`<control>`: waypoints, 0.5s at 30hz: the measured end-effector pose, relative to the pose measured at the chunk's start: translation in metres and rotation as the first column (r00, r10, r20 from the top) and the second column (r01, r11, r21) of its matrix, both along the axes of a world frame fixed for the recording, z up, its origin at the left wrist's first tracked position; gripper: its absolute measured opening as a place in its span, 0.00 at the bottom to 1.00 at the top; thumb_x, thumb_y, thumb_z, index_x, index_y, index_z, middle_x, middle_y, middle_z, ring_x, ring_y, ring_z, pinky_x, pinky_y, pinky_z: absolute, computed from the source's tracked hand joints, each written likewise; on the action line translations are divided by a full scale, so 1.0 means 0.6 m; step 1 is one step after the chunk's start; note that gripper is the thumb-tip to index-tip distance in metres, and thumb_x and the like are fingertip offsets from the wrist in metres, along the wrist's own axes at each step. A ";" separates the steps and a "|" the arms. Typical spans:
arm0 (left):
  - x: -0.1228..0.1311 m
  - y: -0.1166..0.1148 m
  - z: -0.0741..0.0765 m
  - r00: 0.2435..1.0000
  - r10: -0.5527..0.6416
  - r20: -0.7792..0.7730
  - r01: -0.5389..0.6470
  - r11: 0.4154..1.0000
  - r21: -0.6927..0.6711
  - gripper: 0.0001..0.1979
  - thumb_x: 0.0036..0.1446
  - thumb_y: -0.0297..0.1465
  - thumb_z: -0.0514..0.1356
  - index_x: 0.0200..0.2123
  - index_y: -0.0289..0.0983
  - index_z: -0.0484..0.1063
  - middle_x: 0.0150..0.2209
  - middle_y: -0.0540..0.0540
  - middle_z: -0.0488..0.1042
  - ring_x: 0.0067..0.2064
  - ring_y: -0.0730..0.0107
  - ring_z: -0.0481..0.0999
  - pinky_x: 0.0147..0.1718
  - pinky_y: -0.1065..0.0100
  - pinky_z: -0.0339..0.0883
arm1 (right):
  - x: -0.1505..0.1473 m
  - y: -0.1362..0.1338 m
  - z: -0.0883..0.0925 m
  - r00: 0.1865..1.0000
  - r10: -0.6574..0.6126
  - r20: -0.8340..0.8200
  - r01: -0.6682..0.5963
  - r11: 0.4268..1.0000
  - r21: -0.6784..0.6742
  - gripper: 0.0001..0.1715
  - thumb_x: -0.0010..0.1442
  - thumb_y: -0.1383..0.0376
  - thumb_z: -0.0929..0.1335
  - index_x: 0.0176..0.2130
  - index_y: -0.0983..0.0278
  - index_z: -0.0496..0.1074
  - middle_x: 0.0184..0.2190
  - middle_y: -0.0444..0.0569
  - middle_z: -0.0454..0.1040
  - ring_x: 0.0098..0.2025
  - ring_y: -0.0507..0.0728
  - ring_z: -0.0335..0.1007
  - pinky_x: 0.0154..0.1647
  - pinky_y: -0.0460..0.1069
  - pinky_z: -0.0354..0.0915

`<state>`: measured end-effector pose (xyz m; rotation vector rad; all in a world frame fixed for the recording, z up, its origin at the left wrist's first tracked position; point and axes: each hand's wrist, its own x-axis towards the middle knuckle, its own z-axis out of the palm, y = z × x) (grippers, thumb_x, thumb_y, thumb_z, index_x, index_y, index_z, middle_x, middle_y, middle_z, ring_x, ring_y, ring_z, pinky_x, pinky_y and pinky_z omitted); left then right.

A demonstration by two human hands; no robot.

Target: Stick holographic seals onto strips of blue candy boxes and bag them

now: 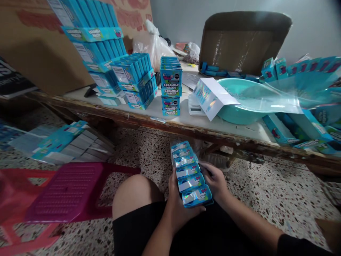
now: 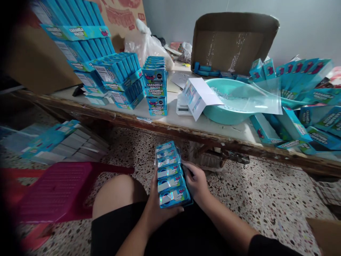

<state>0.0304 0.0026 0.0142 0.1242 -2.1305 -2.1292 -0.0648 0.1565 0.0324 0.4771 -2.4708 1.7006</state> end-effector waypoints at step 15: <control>-0.005 -0.005 0.014 0.994 -0.048 -0.100 0.062 0.988 0.143 0.61 0.28 0.33 0.79 0.64 0.42 0.48 0.63 0.34 0.62 0.63 0.44 0.65 0.62 0.44 0.60 | 0.008 0.027 0.015 0.990 0.085 -0.115 -0.076 0.994 0.084 0.14 0.64 0.63 0.66 0.45 0.60 0.79 0.43 0.51 0.80 0.43 0.60 0.78 0.47 0.55 0.74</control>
